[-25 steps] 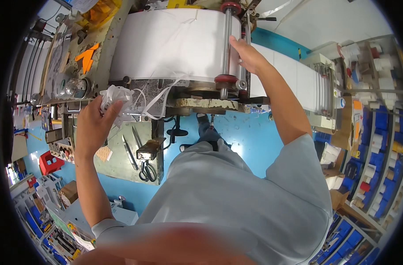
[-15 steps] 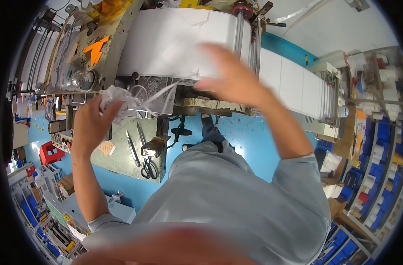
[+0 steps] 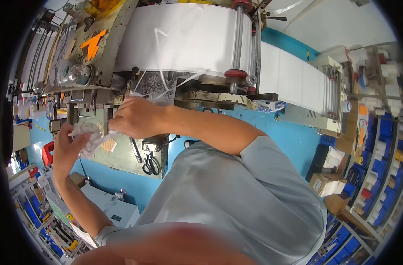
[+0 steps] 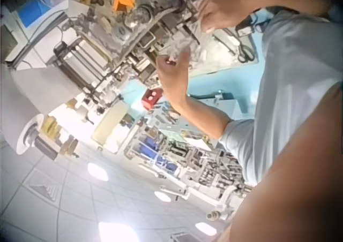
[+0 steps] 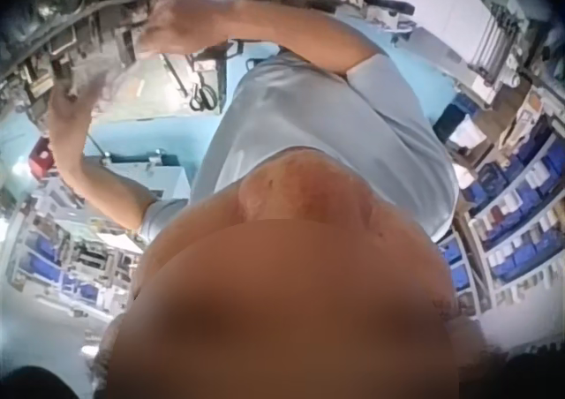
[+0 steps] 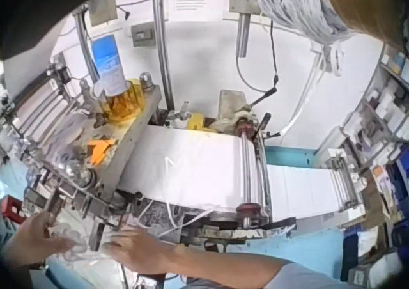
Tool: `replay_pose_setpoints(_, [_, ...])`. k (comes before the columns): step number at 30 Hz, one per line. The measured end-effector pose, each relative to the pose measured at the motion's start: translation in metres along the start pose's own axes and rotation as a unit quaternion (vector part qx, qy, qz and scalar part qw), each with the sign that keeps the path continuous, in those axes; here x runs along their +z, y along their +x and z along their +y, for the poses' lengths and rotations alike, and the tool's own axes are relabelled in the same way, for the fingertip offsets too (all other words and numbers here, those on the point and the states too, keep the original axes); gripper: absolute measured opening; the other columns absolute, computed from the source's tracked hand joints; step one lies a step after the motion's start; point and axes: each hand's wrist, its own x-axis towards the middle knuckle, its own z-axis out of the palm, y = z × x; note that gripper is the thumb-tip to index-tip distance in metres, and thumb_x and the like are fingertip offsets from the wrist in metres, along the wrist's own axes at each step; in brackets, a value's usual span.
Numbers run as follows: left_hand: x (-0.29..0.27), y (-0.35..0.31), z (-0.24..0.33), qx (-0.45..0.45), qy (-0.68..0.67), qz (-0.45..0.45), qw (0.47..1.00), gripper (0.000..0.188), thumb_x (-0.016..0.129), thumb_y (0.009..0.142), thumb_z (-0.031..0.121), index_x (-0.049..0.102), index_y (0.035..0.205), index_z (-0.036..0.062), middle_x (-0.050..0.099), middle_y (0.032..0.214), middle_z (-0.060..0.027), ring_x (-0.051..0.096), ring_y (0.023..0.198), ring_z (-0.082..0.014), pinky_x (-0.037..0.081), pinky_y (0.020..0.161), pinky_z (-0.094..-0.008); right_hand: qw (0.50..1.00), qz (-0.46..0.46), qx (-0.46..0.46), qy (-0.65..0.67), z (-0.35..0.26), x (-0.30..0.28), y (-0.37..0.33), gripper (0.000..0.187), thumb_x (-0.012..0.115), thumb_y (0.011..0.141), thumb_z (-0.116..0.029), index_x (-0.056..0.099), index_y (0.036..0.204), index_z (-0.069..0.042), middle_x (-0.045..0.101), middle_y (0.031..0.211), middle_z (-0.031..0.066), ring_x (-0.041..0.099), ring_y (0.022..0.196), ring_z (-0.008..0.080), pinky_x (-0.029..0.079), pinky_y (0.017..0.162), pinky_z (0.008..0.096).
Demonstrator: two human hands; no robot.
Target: The recorder is operating and maintaining a machine that processes white sheets, including inspecting sheets, cleaning parts of the machine, and making adjustments to the rollers.
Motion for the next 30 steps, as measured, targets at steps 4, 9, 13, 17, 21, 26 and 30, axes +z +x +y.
replay_pose_setpoints(4, [-0.006, -0.011, -0.026, -0.086, -0.116, -0.101, 0.984, 0.026, 0.072, 0.079, 0.018, 0.055, 0.087, 0.0007, 0.055, 0.064, -0.0006, 0.047, 0.054, -0.0047, 0.037, 0.047, -0.0206, 0.997, -0.003, -0.071, -0.002, -0.020, 0.006, 0.018, 0.017, 0.065, 0.076, -0.010, 0.062, 0.093, -0.009, 0.058, 0.072, 0.0023, 0.059, 0.066, 0.0210, 0.046, 0.065, 0.0342])
replay_pose_setpoints(9, [0.003, -0.024, -0.032, -0.014, -0.252, -0.352, 0.901, 0.036, 0.078, 0.079, 0.030, 0.061, 0.086, -0.0006, 0.058, 0.071, 0.0011, 0.050, 0.063, -0.0041, 0.038, 0.053, -0.0202, 0.993, 0.074, -0.079, -0.038, -0.014, -0.013, 0.024, 0.023, 0.071, 0.075, -0.017, 0.061, 0.095, -0.011, 0.059, 0.077, 0.0005, 0.059, 0.075, 0.0193, 0.045, 0.075, 0.0361])
replay_pose_setpoints(13, [0.057, -0.035, -0.052, 0.067, -0.563, -0.151, 0.810, 0.045, 0.068, 0.087, 0.037, 0.058, 0.111, -0.0005, 0.064, 0.093, -0.0042, 0.060, 0.079, -0.0124, 0.048, 0.070, -0.0259, 0.995, 0.072, 0.012, -0.067, -0.008, -0.022, 0.004, 0.027, 0.075, 0.073, -0.021, 0.060, 0.093, -0.011, 0.062, 0.083, 0.0024, 0.060, 0.078, 0.0220, 0.045, 0.080, 0.0368])
replay_pose_setpoints(17, [0.098, -0.033, -0.002, 0.030, -0.713, 0.028, 0.700, 0.057, 0.037, 0.099, 0.048, 0.039, 0.134, 0.0026, 0.052, 0.128, -0.0135, 0.057, 0.112, -0.0254, 0.050, 0.092, -0.0409, 0.991, 0.094, 0.068, -0.065, -0.009, -0.026, -0.002, 0.023, 0.073, 0.074, -0.015, 0.059, 0.092, -0.009, 0.061, 0.081, 0.0039, 0.061, 0.076, 0.0256, 0.045, 0.076, 0.0380])
replay_pose_setpoints(21, [0.116, -0.021, 0.024, 0.036, -0.622, 0.081, 0.778, 0.055, 0.029, 0.100, 0.051, 0.049, 0.120, 0.0036, 0.061, 0.101, -0.0083, 0.055, 0.087, -0.0191, 0.042, 0.075, -0.0312, 0.988, 0.092, 0.093, -0.087, -0.007, -0.032, -0.009, 0.019, 0.070, 0.076, -0.011, 0.058, 0.090, -0.006, 0.060, 0.076, 0.0060, 0.060, 0.071, 0.0276, 0.045, 0.074, 0.0387])
replay_pose_setpoints(26, [0.119, -0.024, 0.034, 0.124, -0.526, 0.131, 0.831, 0.066, 0.035, 0.097, 0.057, 0.046, 0.126, -0.0012, 0.059, 0.106, -0.0087, 0.054, 0.092, -0.0161, 0.040, 0.082, -0.0275, 0.988, 0.033, 0.099, -0.114, -0.006, -0.038, -0.016, 0.024, 0.069, 0.070, -0.003, 0.060, 0.092, -0.005, 0.060, 0.081, 0.0083, 0.058, 0.077, 0.0307, 0.045, 0.076, 0.0404])
replay_pose_setpoints(30, [0.101, -0.028, 0.032, 0.173, -0.344, 0.121, 0.915, 0.050, 0.079, 0.073, 0.008, 0.059, 0.119, 0.0016, 0.046, 0.110, -0.0064, 0.046, 0.104, -0.0178, 0.037, 0.094, -0.0291, 0.989, 0.047, 0.124, -0.062, -0.011, -0.042, -0.011, 0.024, 0.068, 0.069, -0.002, 0.059, 0.091, -0.005, 0.060, 0.080, 0.0086, 0.059, 0.078, 0.0304, 0.046, 0.076, 0.0403])
